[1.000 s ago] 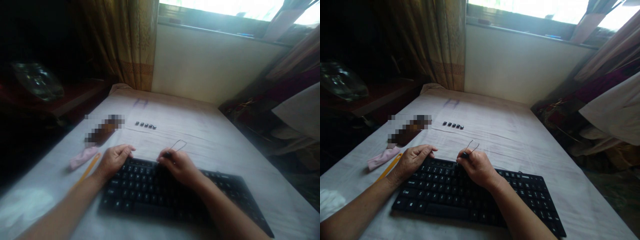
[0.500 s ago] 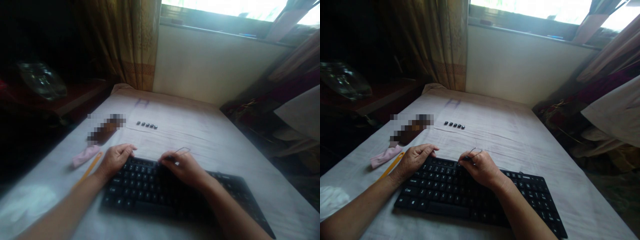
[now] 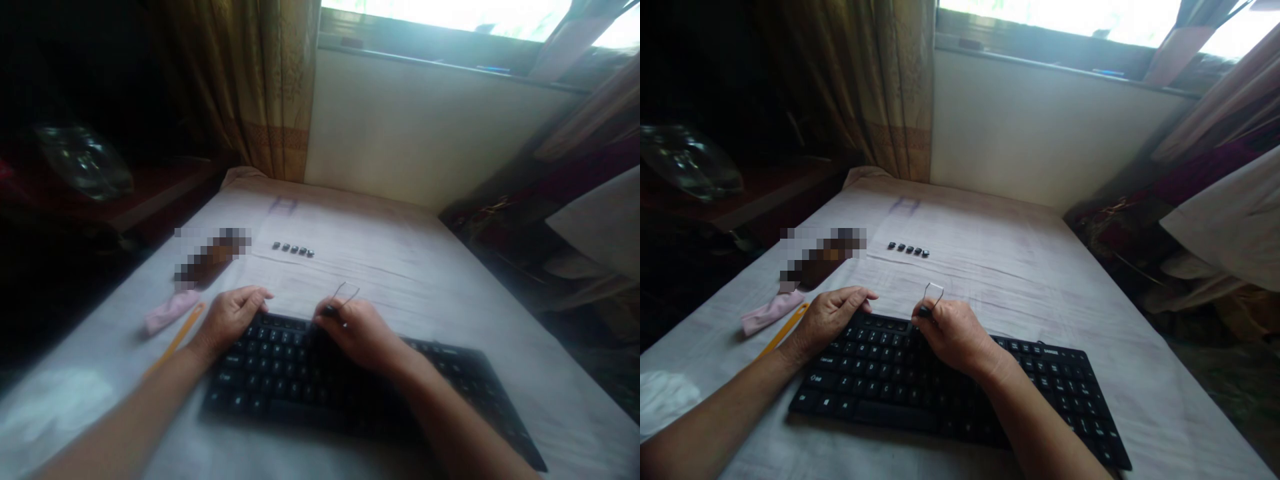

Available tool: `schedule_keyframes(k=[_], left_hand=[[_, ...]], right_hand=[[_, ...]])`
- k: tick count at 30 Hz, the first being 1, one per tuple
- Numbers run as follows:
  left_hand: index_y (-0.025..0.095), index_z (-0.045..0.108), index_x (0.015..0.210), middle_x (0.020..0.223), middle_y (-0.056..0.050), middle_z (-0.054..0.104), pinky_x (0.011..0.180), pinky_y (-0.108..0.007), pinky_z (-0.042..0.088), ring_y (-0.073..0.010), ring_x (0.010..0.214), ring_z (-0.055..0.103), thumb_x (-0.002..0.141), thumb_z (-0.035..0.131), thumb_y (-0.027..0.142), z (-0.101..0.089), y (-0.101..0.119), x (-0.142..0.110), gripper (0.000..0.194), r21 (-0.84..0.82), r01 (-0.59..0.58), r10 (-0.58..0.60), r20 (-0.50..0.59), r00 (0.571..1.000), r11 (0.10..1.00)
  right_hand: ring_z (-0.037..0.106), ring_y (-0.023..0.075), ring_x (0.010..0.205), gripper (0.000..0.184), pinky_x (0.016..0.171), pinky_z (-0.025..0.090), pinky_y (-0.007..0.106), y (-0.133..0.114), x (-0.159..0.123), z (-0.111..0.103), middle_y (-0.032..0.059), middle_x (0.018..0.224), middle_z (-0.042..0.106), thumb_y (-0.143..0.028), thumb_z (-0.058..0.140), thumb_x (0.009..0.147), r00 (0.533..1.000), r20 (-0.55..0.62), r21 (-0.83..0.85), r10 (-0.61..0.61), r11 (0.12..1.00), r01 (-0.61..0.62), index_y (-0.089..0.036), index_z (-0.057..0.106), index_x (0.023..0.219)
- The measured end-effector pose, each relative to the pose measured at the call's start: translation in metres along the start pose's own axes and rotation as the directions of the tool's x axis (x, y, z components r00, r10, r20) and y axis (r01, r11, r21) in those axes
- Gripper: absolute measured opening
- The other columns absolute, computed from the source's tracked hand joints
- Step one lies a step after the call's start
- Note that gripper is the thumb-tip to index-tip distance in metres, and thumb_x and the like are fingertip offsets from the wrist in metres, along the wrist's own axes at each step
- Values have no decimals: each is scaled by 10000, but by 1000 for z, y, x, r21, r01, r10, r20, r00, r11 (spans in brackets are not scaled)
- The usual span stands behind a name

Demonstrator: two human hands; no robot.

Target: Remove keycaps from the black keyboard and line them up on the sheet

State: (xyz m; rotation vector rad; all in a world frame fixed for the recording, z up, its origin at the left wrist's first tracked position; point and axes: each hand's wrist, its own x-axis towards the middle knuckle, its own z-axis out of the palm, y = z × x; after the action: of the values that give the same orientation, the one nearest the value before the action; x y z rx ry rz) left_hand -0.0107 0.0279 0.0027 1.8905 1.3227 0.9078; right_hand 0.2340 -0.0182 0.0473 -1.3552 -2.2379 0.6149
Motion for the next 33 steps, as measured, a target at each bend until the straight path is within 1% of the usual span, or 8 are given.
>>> schedule_keyframes(k=[5,11,15,17,20,23,28,33], left_hand=[[200,737,866,677,1,717,700,-268,530,-175,683,677,894,458,480,-1,-2,0,396,1,-1,1,1,1000,1000],[204,737,879,691,3,720,701,-257,529,-173,704,682,898,463,485,0,-4,1,393,-4,6,-6,7,1000,1000],[203,740,882,693,0,725,696,-259,532,-175,700,685,896,459,489,1,-3,1,402,7,7,-7,-2,1000,1000],[203,743,877,687,0,728,696,-263,535,-176,690,687,893,462,483,1,-2,0,397,21,0,0,-5,1000,1000],[203,744,866,678,-2,733,691,-269,539,-182,684,693,884,464,474,1,0,0,390,44,-13,13,-7,1000,999],[204,743,863,669,-2,734,671,-267,541,-186,681,698,881,457,470,1,0,0,390,59,-22,22,-13,1000,998],[208,745,847,667,5,735,647,-252,538,-179,665,702,876,474,451,0,0,0,364,75,-42,43,-19,999,996],[230,741,849,763,-4,761,674,-267,543,-191,740,713,863,519,445,-2,5,-1,309,169,-96,101,-23,995,981]], right_hand=[[663,155,695,97,672,492,253,6,-4,-1,23,764,709,-179,557,890,1000,-18,39,-7,999,8,-184,653,879],[667,160,683,111,659,495,262,6,-5,2,29,757,708,-203,532,896,991,-101,33,-94,995,97,-189,641,881],[664,160,665,122,653,509,282,9,-4,5,30,726,702,-230,527,894,990,-136,118,-47,991,63,-192,630,840],[668,149,637,154,617,531,278,11,-3,3,35,729,704,-293,515,908,978,-199,343,62,939,10,-188,604,839],[683,145,624,263,566,561,267,15,-1,-1,56,767,713,-437,547,896,926,-261,674,271,738,-27,-179,565,849],[686,145,627,344,565,574,263,16,1,-4,58,760,708,-508,627,834,917,-227,751,327,658,-49,-170,568,829],[684,141,628,338,580,574,267,8,1,0,54,762,712,-500,648,819,941,-178,748,289,661,-62,-172,570,844],[678,139,632,259,601,563,274,4,0,4,51,758,713,-434,601,865,947,-227,683,228,731,-12,-178,570,842]])
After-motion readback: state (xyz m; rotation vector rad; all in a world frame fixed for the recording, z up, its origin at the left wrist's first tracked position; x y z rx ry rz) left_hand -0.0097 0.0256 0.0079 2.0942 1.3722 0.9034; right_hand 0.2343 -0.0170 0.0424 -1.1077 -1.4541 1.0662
